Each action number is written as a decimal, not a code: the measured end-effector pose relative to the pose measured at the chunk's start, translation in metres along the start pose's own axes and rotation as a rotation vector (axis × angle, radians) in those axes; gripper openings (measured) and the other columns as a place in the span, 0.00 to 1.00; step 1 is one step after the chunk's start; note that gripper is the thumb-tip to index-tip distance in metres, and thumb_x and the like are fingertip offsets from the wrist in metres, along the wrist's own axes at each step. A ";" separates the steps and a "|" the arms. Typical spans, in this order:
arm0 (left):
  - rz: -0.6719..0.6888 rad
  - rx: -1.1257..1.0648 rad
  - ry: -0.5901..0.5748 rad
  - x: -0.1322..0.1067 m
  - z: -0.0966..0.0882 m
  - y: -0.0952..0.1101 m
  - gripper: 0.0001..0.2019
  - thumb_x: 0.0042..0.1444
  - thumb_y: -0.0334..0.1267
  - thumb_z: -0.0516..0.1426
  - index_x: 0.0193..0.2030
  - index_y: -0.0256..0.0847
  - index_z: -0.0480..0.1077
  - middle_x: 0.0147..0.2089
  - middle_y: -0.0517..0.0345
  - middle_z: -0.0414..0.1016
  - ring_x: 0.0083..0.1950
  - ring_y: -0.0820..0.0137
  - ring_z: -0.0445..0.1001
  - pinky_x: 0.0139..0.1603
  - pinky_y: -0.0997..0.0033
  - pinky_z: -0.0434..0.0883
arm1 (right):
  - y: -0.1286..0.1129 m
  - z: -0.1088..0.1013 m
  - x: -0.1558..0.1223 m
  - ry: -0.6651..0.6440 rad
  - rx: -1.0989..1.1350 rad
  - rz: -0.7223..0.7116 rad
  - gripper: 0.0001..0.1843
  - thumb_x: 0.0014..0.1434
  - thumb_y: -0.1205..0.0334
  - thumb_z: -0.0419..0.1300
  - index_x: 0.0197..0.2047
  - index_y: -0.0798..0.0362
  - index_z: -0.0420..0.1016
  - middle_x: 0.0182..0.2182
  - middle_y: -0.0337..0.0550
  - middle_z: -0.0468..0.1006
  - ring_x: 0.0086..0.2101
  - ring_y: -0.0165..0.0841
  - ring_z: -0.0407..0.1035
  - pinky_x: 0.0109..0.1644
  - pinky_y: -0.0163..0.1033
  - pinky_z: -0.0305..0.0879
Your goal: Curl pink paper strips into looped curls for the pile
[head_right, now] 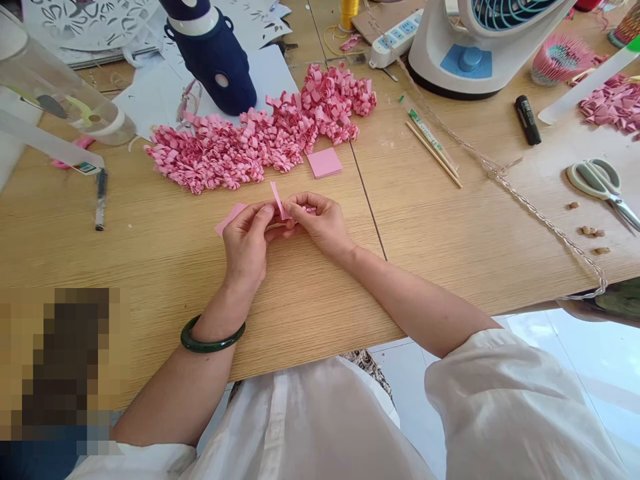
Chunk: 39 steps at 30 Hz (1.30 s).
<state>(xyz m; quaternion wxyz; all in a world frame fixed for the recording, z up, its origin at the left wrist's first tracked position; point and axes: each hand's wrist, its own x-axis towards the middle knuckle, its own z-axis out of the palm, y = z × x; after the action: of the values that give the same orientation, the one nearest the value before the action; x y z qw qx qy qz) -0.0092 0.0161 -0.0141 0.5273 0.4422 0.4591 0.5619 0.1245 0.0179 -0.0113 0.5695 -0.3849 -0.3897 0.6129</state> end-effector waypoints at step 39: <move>0.065 0.056 -0.078 0.000 -0.002 -0.004 0.10 0.58 0.45 0.67 0.33 0.41 0.80 0.31 0.59 0.81 0.31 0.72 0.79 0.37 0.73 0.77 | 0.002 0.000 -0.001 0.013 -0.030 -0.075 0.20 0.51 0.48 0.75 0.31 0.54 0.75 0.24 0.33 0.77 0.23 0.24 0.70 0.27 0.31 0.72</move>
<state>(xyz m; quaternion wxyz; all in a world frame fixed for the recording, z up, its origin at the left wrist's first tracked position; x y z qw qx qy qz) -0.0108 0.0158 -0.0188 0.5137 0.4929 0.4391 0.5480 0.1235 0.0167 -0.0129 0.5887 -0.3826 -0.4092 0.5827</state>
